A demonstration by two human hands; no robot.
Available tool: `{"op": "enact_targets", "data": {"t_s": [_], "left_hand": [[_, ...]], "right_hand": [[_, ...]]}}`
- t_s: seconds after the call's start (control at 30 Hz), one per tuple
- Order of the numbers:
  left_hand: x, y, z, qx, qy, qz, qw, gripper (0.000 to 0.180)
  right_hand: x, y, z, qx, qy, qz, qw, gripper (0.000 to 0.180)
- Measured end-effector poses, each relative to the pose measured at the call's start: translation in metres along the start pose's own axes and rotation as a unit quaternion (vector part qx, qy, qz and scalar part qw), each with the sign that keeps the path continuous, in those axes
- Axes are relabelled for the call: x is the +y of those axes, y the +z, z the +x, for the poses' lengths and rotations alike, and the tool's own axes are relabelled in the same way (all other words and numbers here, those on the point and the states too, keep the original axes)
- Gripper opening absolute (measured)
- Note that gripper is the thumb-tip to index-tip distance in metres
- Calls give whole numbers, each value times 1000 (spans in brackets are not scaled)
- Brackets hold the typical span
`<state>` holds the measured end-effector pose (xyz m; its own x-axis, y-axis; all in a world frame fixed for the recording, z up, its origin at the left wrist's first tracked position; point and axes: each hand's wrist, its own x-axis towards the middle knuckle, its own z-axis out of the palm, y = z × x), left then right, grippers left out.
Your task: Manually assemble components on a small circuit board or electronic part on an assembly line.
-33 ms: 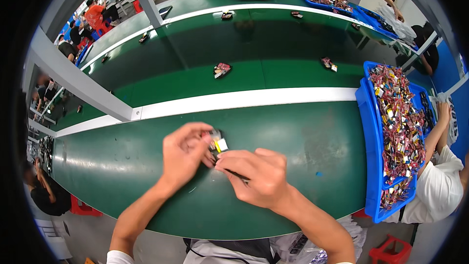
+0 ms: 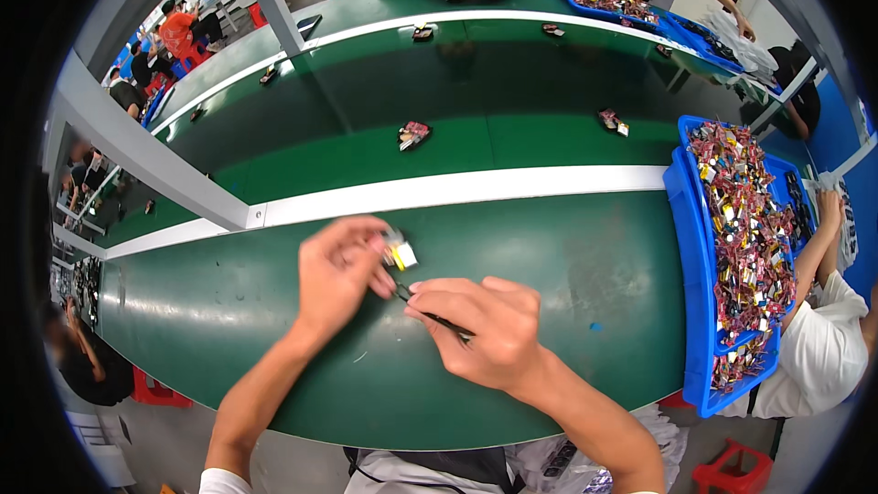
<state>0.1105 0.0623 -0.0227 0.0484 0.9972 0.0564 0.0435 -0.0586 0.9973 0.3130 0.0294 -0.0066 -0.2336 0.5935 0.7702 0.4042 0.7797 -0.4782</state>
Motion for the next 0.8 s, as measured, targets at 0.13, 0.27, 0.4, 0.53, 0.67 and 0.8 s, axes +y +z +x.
{"op": "enact_targets", "data": {"t_s": [0.13,0.27,0.4,0.53,0.67,0.8], "left_hand": [[-13,-59,88,143,83,61,984,24],[-11,-120,141,289,68,445,845,22],[-9,-93,158,319,243,526,750,18],[20,-37,172,44,250,412,875,17],[19,-17,186,-75,203,464,859,21],[12,-13,188,-72,200,489,846,19]], "right_hand": [[0,2,5,45,17,4,999,24],[-2,4,6,16,-12,-3,1000,22],[3,2,-1,-8,-18,-31,999,20],[4,-1,-3,-26,-15,-40,999,20],[5,7,-3,-3,-25,-34,999,23],[1,7,1,8,-20,-24,999,20]]}}
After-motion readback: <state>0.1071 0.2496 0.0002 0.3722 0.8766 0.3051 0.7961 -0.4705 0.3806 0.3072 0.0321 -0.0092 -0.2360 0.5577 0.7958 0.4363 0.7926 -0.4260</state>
